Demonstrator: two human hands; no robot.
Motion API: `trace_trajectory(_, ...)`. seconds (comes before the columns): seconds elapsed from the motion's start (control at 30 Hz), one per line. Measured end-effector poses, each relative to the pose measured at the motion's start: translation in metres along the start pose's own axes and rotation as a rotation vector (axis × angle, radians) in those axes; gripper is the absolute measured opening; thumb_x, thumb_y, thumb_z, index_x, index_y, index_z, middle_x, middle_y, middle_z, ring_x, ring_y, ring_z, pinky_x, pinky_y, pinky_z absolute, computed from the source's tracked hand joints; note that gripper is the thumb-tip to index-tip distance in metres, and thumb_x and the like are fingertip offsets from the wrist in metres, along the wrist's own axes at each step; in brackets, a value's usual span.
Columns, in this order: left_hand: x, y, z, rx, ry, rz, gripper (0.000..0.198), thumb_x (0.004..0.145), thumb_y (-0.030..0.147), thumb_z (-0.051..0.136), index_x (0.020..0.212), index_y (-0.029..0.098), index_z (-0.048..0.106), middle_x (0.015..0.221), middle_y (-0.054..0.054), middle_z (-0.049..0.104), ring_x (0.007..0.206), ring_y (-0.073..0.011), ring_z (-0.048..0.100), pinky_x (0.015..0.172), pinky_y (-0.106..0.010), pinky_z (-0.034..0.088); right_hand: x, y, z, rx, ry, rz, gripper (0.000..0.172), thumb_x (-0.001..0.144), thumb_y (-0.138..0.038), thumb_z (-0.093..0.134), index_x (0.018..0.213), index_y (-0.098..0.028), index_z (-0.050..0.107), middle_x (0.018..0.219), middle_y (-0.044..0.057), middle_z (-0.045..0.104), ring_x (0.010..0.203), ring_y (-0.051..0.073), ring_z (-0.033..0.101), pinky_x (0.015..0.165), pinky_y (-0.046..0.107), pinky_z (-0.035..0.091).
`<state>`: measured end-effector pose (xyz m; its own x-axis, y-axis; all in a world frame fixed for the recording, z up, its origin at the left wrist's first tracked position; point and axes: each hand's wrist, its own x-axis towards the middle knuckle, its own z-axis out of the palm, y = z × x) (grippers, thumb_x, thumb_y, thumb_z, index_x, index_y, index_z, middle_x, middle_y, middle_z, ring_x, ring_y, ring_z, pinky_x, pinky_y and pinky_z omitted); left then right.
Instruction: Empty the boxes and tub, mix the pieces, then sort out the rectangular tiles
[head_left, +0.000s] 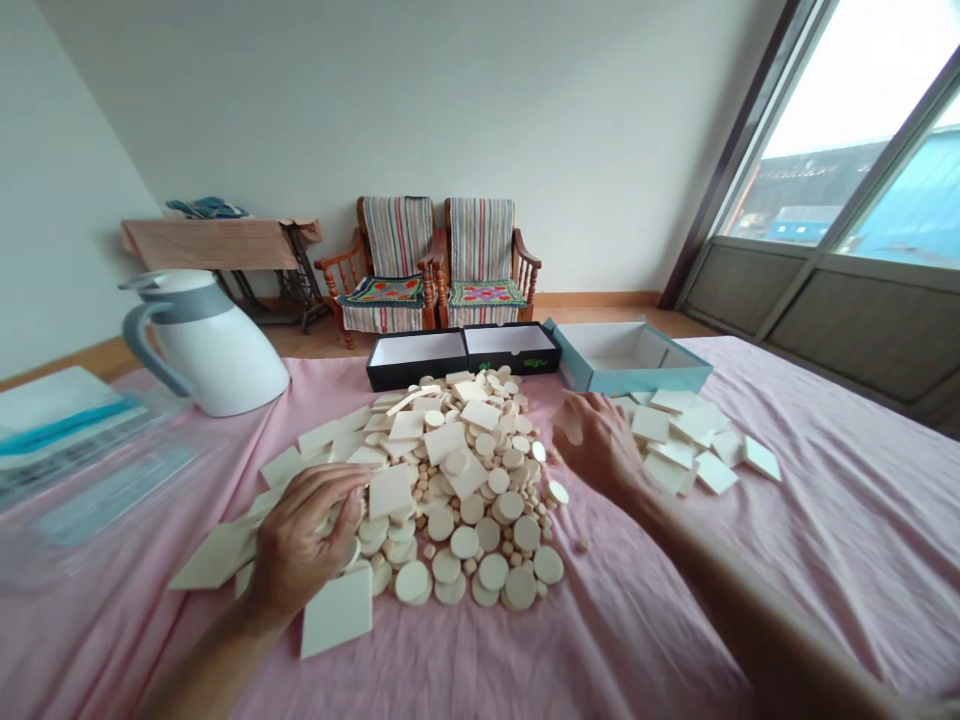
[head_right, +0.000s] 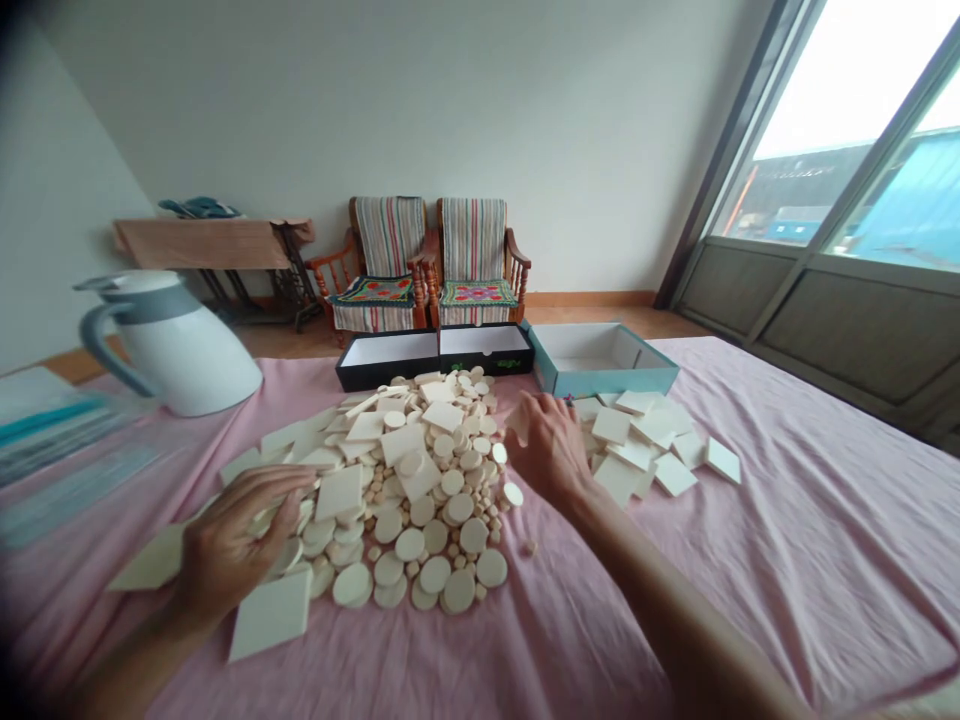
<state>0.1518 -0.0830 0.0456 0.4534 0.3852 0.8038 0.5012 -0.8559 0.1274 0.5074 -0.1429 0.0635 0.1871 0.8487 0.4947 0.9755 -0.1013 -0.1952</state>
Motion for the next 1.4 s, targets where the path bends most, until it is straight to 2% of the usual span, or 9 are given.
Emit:
trace_trajectory(0.17, 0.0, -0.001, 0.003, 0.013, -0.001, 0.004, 0.021, 0.084, 0.012, 0.057, 0.101, 0.022, 0.065, 0.096, -0.005, 0.071, 0.093, -0.0215, 0.066, 0.087, -0.037, 0.051, 0.002, 0.074, -0.021, -0.245, 0.107, 0.287, 0.05, 0.082, -0.035, 0.048, 0.126, -0.013, 0.058, 0.118, 0.016, 0.062, 0.106, 0.034, 0.049, 0.085, 0.045, 0.034)
trace_trajectory(0.27, 0.0, 0.001, 0.004, 0.0, -0.02, 0.005, 0.022, 0.084, 0.01, 0.056, 0.101, 0.021, 0.065, 0.097, -0.006, 0.07, 0.094, -0.0215, 0.065, 0.087, -0.037, 0.052, 0.009, 0.085, -0.022, -0.234, 0.199, 0.327, 0.052, 0.082, -0.037, 0.049, 0.127, -0.014, 0.058, 0.126, 0.015, 0.058, 0.112, 0.035, 0.047, 0.089, 0.047, 0.033)
trace_trajectory(0.37, 0.001, 0.004, 0.004, -0.01, -0.029, 0.002, 0.022, 0.084, 0.01, 0.056, 0.101, 0.02, 0.064, 0.098, -0.006, 0.07, 0.096, -0.0213, 0.065, 0.087, -0.037, 0.052, 0.014, 0.065, -0.01, -0.061, 0.162, 0.2, 0.044, 0.082, -0.033, 0.051, 0.122, -0.018, 0.062, 0.125, 0.012, 0.06, 0.111, 0.031, 0.051, 0.091, 0.044, 0.037)
trace_trajectory(0.47, 0.001, 0.005, 0.003, -0.01, -0.026, -0.006, 0.021, 0.084, 0.011, 0.056, 0.1, 0.02, 0.065, 0.097, -0.006, 0.07, 0.095, -0.0207, 0.066, 0.087, -0.036, 0.052, 0.019, 0.027, 0.015, 0.203, -0.059, -0.014, 0.032, 0.081, -0.025, 0.054, 0.11, -0.02, 0.067, 0.111, 0.01, 0.066, 0.102, 0.024, 0.059, 0.089, 0.038, 0.042)
trace_trajectory(0.6, 0.0, 0.004, 0.002, -0.009, -0.029, -0.01, 0.02, 0.085, 0.011, 0.055, 0.099, 0.02, 0.066, 0.096, -0.007, 0.071, 0.094, -0.0202, 0.066, 0.087, -0.035, 0.053, 0.031, -0.02, 0.049, 0.355, -0.183, -0.209, 0.04, 0.076, -0.019, 0.062, 0.116, -0.019, 0.064, 0.116, 0.011, 0.066, 0.11, 0.024, 0.058, 0.095, 0.039, 0.043)
trace_trajectory(0.9, 0.002, 0.005, 0.001, -0.018, -0.031, -0.004, 0.021, 0.084, 0.009, 0.056, 0.098, 0.02, 0.066, 0.095, -0.006, 0.07, 0.093, -0.0197, 0.065, 0.087, -0.035, 0.052, 0.041, -0.067, 0.064, 0.214, -0.234, -0.09, 0.036, 0.081, -0.033, 0.059, 0.113, -0.016, 0.061, 0.112, 0.014, 0.064, 0.105, 0.028, 0.056, 0.089, 0.04, 0.041)
trace_trajectory(1.03, 0.001, 0.004, 0.002, -0.014, -0.04, 0.008, 0.023, 0.084, 0.007, 0.056, 0.1, 0.019, 0.065, 0.096, -0.007, 0.07, 0.095, -0.0204, 0.064, 0.087, -0.036, 0.051, 0.024, -0.043, 0.043, 0.152, -0.129, -0.088, 0.037, 0.082, -0.03, 0.056, 0.116, -0.018, 0.059, 0.113, 0.013, 0.063, 0.105, 0.028, 0.054, 0.088, 0.039, 0.038)
trace_trajectory(1.2, -0.001, 0.003, 0.004, -0.017, -0.039, 0.0, 0.023, 0.084, 0.008, 0.056, 0.101, 0.02, 0.064, 0.097, -0.006, 0.069, 0.096, -0.0214, 0.064, 0.087, -0.037, 0.051, 0.01, 0.018, 0.014, -0.083, -0.041, 0.079, 0.039, 0.081, -0.029, 0.053, 0.117, -0.017, 0.06, 0.109, 0.014, 0.065, 0.101, 0.03, 0.054, 0.087, 0.041, 0.035)
trace_trajectory(1.4, 0.001, 0.003, 0.003, -0.001, -0.043, 0.001, 0.021, 0.084, 0.007, 0.056, 0.099, 0.018, 0.065, 0.096, -0.007, 0.07, 0.095, -0.0204, 0.064, 0.088, -0.035, 0.051, 0.007, 0.052, 0.013, -0.138, 0.069, 0.191, 0.041, 0.083, -0.031, 0.051, 0.12, -0.015, 0.06, 0.124, 0.014, 0.061, 0.111, 0.033, 0.051, 0.091, 0.045, 0.034)
